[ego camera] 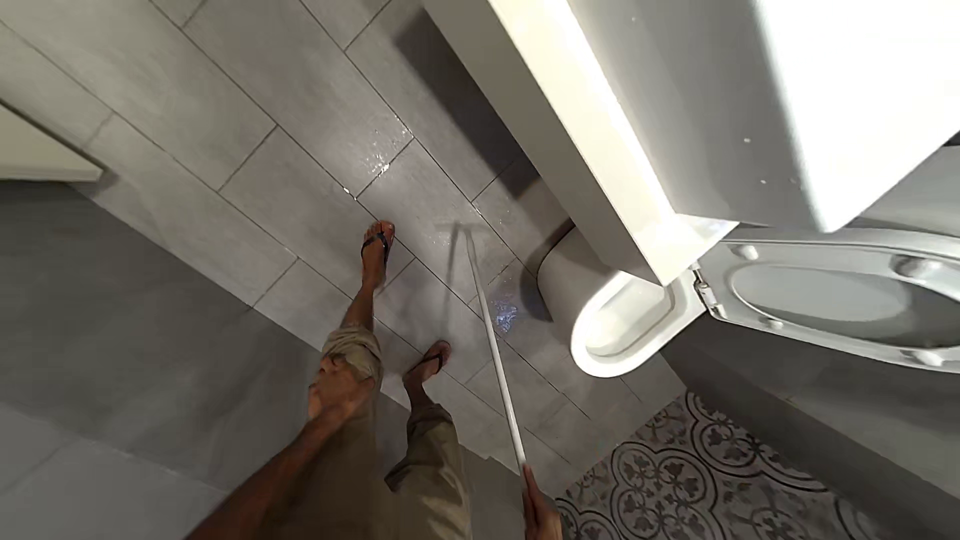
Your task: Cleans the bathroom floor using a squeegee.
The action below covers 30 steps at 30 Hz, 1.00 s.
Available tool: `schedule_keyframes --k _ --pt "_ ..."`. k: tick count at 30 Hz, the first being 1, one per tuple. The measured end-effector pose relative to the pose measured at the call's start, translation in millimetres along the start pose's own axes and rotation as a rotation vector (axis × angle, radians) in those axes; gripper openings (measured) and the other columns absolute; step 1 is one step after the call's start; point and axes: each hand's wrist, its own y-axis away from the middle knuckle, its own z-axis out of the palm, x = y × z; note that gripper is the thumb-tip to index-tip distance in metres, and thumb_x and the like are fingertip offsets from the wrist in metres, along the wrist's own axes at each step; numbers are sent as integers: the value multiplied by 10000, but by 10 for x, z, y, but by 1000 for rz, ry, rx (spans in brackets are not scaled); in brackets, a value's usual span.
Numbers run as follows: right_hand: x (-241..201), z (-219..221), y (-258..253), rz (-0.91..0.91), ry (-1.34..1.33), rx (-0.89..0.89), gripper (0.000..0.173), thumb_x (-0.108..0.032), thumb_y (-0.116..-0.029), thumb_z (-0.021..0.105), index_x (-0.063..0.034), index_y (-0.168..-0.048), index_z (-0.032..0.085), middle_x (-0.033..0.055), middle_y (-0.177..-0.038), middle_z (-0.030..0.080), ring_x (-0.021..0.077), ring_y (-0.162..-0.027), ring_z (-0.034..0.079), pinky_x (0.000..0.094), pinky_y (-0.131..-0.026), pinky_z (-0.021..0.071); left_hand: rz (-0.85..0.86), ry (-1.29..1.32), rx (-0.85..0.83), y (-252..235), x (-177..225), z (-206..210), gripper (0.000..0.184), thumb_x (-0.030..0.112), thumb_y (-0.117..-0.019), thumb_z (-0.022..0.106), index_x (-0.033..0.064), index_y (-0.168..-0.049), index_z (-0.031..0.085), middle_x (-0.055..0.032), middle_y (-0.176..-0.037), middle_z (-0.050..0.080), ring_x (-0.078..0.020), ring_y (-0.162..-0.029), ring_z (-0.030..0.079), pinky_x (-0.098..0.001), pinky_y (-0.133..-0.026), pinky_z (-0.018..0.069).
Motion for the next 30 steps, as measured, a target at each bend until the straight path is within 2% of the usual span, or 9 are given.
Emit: schedule_keyframes --k 4,8,10,12,18,20,22,24,30 --pt "-2073 76 -2519 -163 -22 -40 496 -172 -1095 389 -111 -1587 395 236 -1240 683 383 -1085 690 545 -962 541 20 25 -61 -92 -168 -412 1034 614 -825 764 11 -1557 351 -275 -1626 271 -468 -1402 436 -645 -1063 429" --pt "-3903 -329 -4403 -239 56 15 583 -219 -1077 459 -324 -1627 297 255 -1231 664 447 -1062 674 625 -853 552 29 -15 -69 -209 -228 -663 1049 644 -806 764 35 -1557 357 -273 -1591 334 -482 -1328 510 -668 -996 477" --pt "-4225 -612 -4832 -217 51 74 577 -215 -1078 445 -391 -1611 312 228 -1254 674 436 -1087 675 638 -847 545 30 -42 -66 -218 -229 -726 1048 638 -804 771 36 -1557 363 -277 -1573 355 -482 -1311 526 -660 -986 490" --pt "-3949 -883 -4916 -165 69 105 616 -175 -1069 431 -406 -1619 278 210 -1257 685 441 -1094 677 654 -838 541 45 -44 -67 -205 -239 -720 1059 636 -804 771 30 -1563 348 -276 -1571 354 -476 -1320 517 -658 -996 484" --pt "-1250 -1187 -3680 27 0 160 500 -275 -1117 370 -327 -1612 327 275 -1077 697 497 -902 680 695 -763 525 47 -89 -32 -131 -163 -473 1069 628 -809 773 -6 -1552 339 -292 -1582 323 -477 -1343 492 -649 -1013 470" --pt "-676 -902 -3165 140 -87 92 509 -288 -1119 355 -291 -1626 312 248 -1133 701 422 -970 689 614 -889 524 38 -108 3 -99 -139 -341 1063 626 -808 773 -10 -1546 347 -287 -1580 327 -474 -1332 504 -651 -1003 478" --pt "-321 -345 -2526 180 -199 61 516 -254 -1115 359 -195 -1625 320 227 -1154 706 358 -957 697 536 -905 539 28 -137 28 -37 -99 -216 1043 609 -817 770 -16 -1541 353 -290 -1587 318 -479 -1332 502 -647 -1005 479" --pt "-174 263 -1812 207 -283 30 522 -227 -1111 370 -157 -1625 315 235 -1148 713 372 -941 712 550 -887 556 27 -180 52 -4 -66 -94 1029 616 -826 757 -28 -1527 366 -301 -1587 311 -479 -1339 496 -638 -1018 472" --pt "167 1609 557 446 -347 -114 495 -248 -1098 428 -301 -1590 406 199 -998 755 410 -844 729 625 -795 558 1 -371 87 193 54 109 1004 643 -855 705 -17 -1532 367 -288 -1591 314 -459 -1359 484 -612 -1024 480"
